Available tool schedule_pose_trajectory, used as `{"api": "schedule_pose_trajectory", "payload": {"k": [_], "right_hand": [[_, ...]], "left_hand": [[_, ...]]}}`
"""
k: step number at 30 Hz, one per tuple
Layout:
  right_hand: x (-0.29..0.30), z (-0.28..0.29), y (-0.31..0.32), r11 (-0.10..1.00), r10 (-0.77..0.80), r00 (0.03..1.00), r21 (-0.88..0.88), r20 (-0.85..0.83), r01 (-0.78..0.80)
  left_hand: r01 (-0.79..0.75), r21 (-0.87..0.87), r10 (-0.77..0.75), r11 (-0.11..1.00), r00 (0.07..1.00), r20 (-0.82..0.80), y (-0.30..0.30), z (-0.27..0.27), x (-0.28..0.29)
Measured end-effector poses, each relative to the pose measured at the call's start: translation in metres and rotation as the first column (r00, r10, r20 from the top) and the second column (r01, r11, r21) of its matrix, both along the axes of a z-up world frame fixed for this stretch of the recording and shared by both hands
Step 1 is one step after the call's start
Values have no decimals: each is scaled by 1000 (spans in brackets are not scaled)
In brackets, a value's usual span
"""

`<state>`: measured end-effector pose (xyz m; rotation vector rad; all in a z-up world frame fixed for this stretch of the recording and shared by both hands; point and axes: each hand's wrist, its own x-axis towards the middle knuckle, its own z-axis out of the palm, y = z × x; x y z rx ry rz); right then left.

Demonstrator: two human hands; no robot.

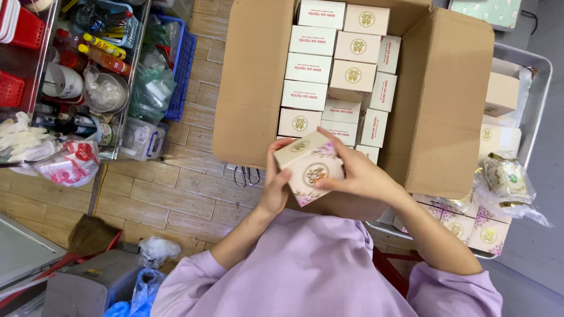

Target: Arranging square boxes and wrapped pastries inside a larger cardboard box

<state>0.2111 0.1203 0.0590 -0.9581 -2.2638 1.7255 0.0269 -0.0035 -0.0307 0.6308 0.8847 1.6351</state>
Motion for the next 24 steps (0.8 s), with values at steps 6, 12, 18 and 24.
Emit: {"api": "schedule_pose_trajectory", "payload": {"k": [6, 12, 18, 24], "right_hand": [[32, 19, 54, 717, -80, 993, 697, 89, -5], [6, -69, 94, 480, -150, 964, 869, 219, -123], [-6, -108, 90, 356, -330, 896, 918, 297, -173], [56, -56, 46, 460, -312, 947, 859, -82, 226]], "left_hand": [[21, 96, 10, 995, 950, -313, 20, 25, -9], [-124, 86, 144, 989, 945, -295, 21, 25, -18], [-92, 54, 104, 994, 943, -317, 9, 13, -2], [63, 34, -49, 997, 949, -311, 11, 3, 25]]}}
